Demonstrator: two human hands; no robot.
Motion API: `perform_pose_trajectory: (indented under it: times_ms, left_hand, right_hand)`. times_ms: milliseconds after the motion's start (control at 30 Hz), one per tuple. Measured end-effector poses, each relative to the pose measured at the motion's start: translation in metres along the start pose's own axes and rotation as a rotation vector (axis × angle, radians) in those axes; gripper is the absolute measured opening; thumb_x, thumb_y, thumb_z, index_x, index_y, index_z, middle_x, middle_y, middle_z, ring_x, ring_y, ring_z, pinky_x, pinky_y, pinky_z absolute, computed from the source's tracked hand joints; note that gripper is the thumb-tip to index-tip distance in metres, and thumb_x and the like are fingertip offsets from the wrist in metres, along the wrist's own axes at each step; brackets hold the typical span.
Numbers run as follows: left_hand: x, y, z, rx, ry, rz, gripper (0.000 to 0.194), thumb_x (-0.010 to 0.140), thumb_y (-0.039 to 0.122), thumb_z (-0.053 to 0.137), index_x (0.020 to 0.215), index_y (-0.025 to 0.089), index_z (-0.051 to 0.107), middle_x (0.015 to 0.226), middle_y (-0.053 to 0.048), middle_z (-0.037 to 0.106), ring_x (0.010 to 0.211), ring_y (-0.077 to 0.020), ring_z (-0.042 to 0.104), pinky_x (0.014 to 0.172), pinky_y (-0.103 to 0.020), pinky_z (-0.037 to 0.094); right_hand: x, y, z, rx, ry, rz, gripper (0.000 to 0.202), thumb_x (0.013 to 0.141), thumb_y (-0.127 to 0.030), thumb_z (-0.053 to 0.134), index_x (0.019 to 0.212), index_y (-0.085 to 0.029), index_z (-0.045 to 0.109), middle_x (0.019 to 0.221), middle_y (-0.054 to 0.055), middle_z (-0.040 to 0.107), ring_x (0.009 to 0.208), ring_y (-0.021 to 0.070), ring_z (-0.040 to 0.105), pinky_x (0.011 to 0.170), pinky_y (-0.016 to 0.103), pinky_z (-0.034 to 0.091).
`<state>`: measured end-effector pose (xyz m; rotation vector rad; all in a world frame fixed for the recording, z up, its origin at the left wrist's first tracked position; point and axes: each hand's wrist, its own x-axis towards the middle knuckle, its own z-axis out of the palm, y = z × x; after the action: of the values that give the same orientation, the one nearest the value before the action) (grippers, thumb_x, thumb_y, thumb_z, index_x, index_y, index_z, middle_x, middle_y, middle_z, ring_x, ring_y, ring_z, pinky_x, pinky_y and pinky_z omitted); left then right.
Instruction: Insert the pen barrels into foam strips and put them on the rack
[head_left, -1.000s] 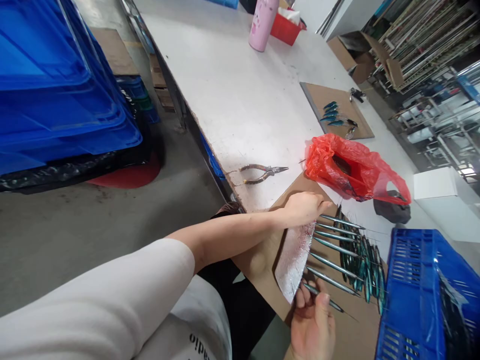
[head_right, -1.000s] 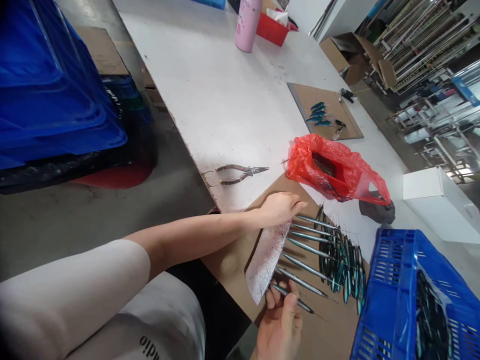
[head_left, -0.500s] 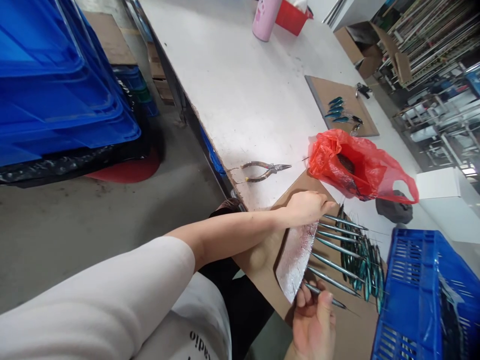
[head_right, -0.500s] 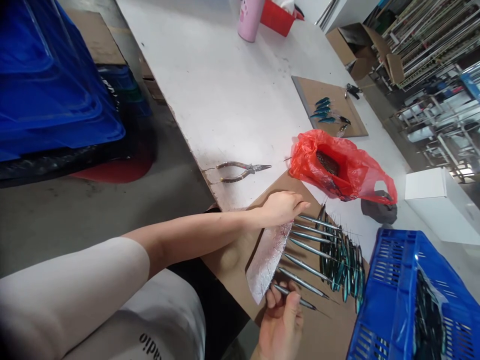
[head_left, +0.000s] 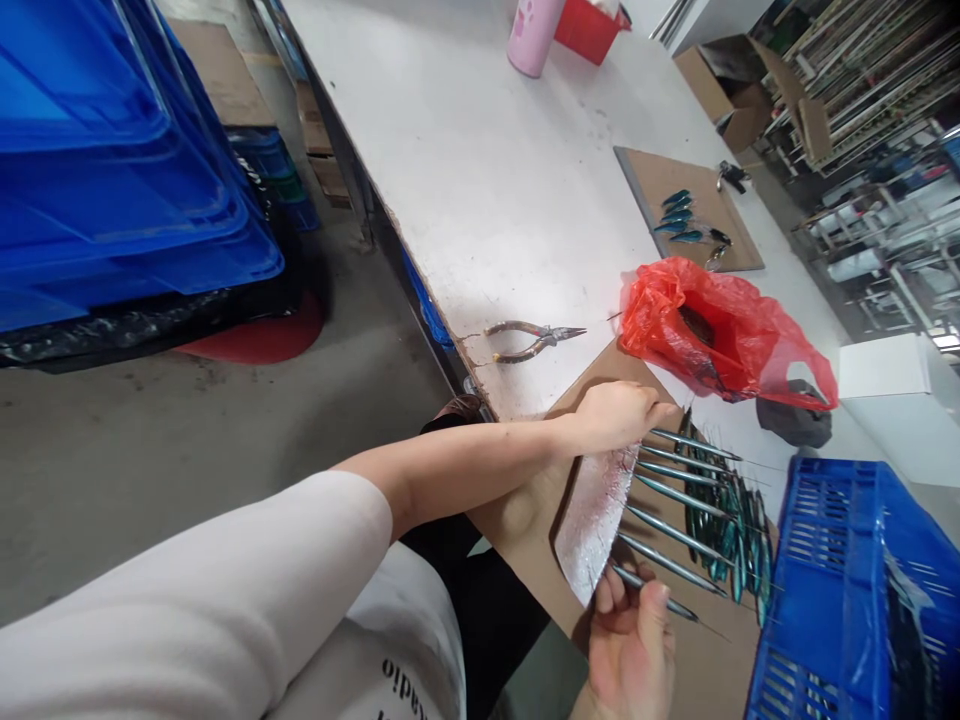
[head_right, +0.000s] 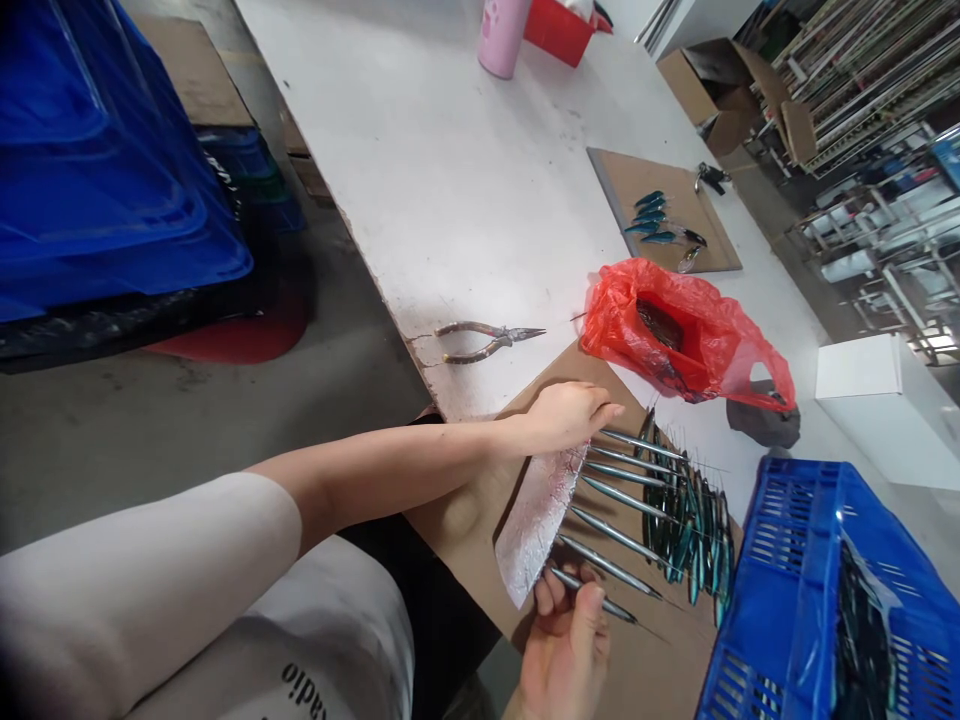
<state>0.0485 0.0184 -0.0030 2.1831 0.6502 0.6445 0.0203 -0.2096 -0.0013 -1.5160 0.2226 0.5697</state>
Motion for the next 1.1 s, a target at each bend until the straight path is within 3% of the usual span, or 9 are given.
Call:
perform_pose_trajectory:
  times_ms: [300,533,900,1100]
  left_hand:
    - [0.001,-0.0017,0.001,0.01,0.0,0.021,0.047,0.09,0.046,0.024,0.077,0.017,0.059,0.08,-0.004,0.063,0.079,-0.0174,0.059,0.074,-0.03,0.044]
    - [0.0017,-0.0011,0.0017,0.018,-0.017,0.01,0.047,0.09,0.045,0.024,0.078,0.017,0.06,0.082,-0.004,0.064,0.082,-0.017,0.059,0.077,-0.029,0.043]
    - [0.0006,-0.0004,0.0008,0.009,-0.002,0.008,0.044,0.089,0.045,0.028,0.076,0.017,0.059,0.079,-0.004,0.063,0.079,-0.017,0.059,0.074,-0.029,0.044]
    - [0.0006,0.0,0.0009,0.009,-0.004,0.02,0.044,0.089,0.046,0.028,0.076,0.016,0.059,0.08,-0.005,0.063,0.082,-0.0179,0.059,0.075,-0.029,0.045]
  right_hand:
    - [0.0004,0.0009,-0.0005,-0.009,-0.075,-0.031,0.034,0.067,-0.045,0.066,0.084,-0.02,0.052,0.057,-0.004,0.055,0.054,0.0092,0.053,0.053,0.021,0.045]
    - [0.0018,0.0026,-0.0019,-0.003,-0.008,-0.04,0.034,0.065,-0.043,0.068,0.083,-0.019,0.054,0.061,0.0,0.06,0.058,0.0118,0.058,0.055,0.024,0.047]
    - [0.0007,0.0037,-0.004,-0.03,-0.065,-0.077,0.03,0.072,-0.044,0.062,0.085,-0.019,0.052,0.057,-0.002,0.058,0.053,0.0104,0.054,0.052,0.023,0.046]
    - [-0.0032,0.0064,-0.0005,-0.041,-0.022,-0.12,0.032,0.07,-0.044,0.064,0.087,-0.018,0.053,0.063,0.001,0.063,0.055,0.0126,0.059,0.054,0.026,0.05]
